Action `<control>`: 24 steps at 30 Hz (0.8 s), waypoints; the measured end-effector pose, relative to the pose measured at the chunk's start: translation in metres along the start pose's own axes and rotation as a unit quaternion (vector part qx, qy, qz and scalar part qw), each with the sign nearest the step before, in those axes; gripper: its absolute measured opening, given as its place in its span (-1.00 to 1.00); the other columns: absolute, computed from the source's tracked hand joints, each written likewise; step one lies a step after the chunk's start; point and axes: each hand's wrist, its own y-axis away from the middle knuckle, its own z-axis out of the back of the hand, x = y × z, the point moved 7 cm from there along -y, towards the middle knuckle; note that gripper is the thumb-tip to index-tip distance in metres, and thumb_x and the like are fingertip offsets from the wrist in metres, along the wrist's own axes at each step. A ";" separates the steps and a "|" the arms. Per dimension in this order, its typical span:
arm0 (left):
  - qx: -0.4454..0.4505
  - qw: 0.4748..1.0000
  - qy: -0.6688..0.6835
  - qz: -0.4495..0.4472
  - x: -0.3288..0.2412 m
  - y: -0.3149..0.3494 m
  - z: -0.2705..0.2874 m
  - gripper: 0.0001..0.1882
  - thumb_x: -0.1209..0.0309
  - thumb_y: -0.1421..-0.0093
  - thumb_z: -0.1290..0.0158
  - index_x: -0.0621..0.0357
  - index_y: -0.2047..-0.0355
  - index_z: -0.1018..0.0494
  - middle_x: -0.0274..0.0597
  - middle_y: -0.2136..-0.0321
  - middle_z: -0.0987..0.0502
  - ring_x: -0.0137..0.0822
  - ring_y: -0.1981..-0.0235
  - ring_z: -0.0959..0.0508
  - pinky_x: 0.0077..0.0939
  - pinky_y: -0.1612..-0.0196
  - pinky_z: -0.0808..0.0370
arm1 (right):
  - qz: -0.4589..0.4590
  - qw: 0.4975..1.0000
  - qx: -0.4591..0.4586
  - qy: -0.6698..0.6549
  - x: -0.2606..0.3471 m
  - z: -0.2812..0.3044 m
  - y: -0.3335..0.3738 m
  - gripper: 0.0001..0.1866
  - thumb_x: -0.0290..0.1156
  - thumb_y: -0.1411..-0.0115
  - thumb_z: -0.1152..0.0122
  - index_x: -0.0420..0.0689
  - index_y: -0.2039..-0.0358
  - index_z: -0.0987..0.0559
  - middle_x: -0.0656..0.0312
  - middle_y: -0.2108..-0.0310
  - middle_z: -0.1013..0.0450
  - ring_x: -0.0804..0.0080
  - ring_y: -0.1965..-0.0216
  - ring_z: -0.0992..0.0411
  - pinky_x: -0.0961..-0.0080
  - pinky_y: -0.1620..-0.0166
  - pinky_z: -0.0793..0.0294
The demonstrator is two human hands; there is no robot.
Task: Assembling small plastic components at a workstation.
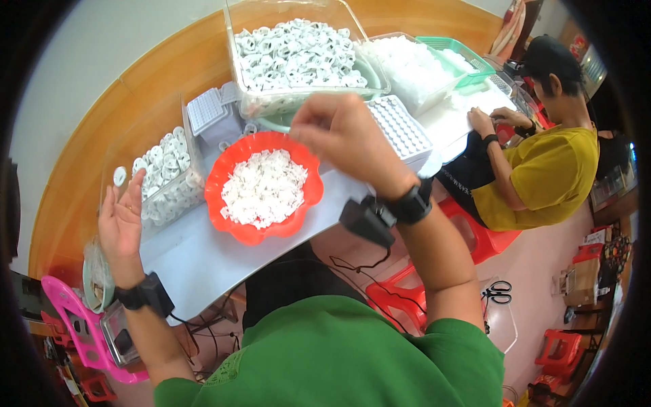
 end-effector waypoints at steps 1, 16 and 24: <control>-0.035 0.998 -0.038 -0.024 0.007 0.005 -0.003 -0.52 0.41 -0.31 0.16 0.46 -0.14 -0.04 0.41 -0.07 -0.24 -0.17 0.12 -0.53 -0.46 0.08 -0.55 | 0.008 0.998 -0.024 0.055 0.006 0.013 -0.014 -0.88 -0.49 -0.05 -0.16 -0.30 0.49 -0.54 0.28 0.66 -0.42 0.64 0.62 -0.38 0.67 0.55 -0.37; 0.134 0.974 -0.134 0.122 0.113 0.068 0.002 -0.67 0.43 -0.28 0.13 0.45 0.04 -0.35 0.14 0.35 -0.54 -0.25 0.49 -0.58 -0.53 0.48 -0.55 | -0.108 0.841 0.188 0.496 -0.116 0.039 -0.177 -0.84 -0.48 0.03 -0.06 -0.30 0.48 -0.53 0.12 0.62 -0.42 0.28 0.64 -0.40 0.41 0.61 -0.41; 0.139 0.974 -0.108 0.143 0.123 0.067 -0.004 -0.69 0.46 -0.27 0.13 0.45 0.06 -0.37 0.10 0.37 -0.54 -0.28 0.49 -0.57 -0.53 0.46 -0.53 | -0.013 0.806 0.153 0.571 -0.125 0.068 -0.187 -0.85 -0.47 0.12 -0.08 -0.26 0.67 -0.56 0.02 0.66 -0.45 0.21 0.58 -0.44 0.32 0.46 -0.43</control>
